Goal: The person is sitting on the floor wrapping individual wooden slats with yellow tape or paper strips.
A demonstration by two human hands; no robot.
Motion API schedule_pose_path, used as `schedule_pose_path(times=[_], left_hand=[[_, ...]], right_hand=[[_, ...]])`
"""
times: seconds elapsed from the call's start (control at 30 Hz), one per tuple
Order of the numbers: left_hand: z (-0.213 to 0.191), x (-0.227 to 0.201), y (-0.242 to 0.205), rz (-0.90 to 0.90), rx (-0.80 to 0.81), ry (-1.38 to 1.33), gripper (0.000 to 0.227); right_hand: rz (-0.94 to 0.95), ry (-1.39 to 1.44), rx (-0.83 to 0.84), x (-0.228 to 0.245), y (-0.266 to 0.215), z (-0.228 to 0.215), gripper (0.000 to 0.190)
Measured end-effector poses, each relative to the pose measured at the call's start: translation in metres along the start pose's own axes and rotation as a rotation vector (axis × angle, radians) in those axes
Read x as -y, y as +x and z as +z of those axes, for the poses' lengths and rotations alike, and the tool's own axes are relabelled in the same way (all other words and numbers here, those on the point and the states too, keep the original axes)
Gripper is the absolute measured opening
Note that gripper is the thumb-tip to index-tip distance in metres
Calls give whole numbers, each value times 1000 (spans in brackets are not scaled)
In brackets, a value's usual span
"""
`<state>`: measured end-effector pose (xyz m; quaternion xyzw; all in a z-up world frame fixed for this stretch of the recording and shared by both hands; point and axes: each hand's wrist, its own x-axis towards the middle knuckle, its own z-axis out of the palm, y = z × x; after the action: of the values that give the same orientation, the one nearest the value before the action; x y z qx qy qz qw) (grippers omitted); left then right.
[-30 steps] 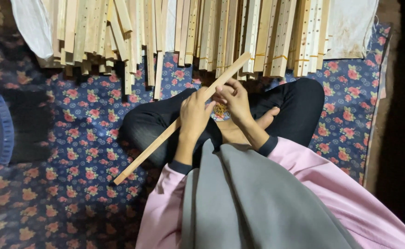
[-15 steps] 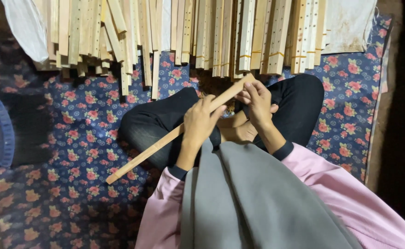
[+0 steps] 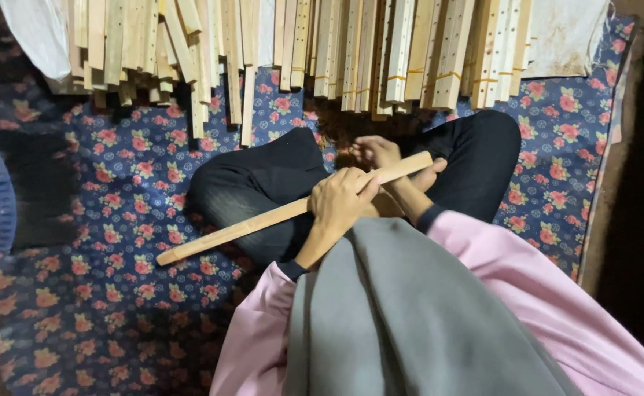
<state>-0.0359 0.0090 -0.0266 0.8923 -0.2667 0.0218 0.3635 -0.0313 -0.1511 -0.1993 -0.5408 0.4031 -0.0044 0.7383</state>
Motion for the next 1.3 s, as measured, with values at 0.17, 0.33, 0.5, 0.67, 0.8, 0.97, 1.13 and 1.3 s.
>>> schedule_pose_path(times=[0.17,0.33,0.5,0.67,0.8,0.97,1.13,1.3], left_hand=[[5,-1,-6,36,-62,-19,39],[5,-2,-5,42,-73,-27,38],[4,2,-6,53,-48,-22,40],[-1,2,-2,69,-60,-19,37],[0,5,0,68,-63,-18,33],[-3,4,2,58,-67,2,32],[-14,-2,7,60,-90,-18,32],[-22,-6,9,71,-79,-50,30]], right_hand=[[-179,-612,-24,-65,66,26,25],[-277,-727,-101,-38,47,49,30],[-173,-655,-124,-45,55,30,32],[-134,-689,0,-35,43,-4,33],[-64,-271,121,-14,30,-34,37],[56,75,311,57,-44,-38,51],[-155,-12,313,69,-72,-70,51],[-357,289,367,95,-89,-118,55]])
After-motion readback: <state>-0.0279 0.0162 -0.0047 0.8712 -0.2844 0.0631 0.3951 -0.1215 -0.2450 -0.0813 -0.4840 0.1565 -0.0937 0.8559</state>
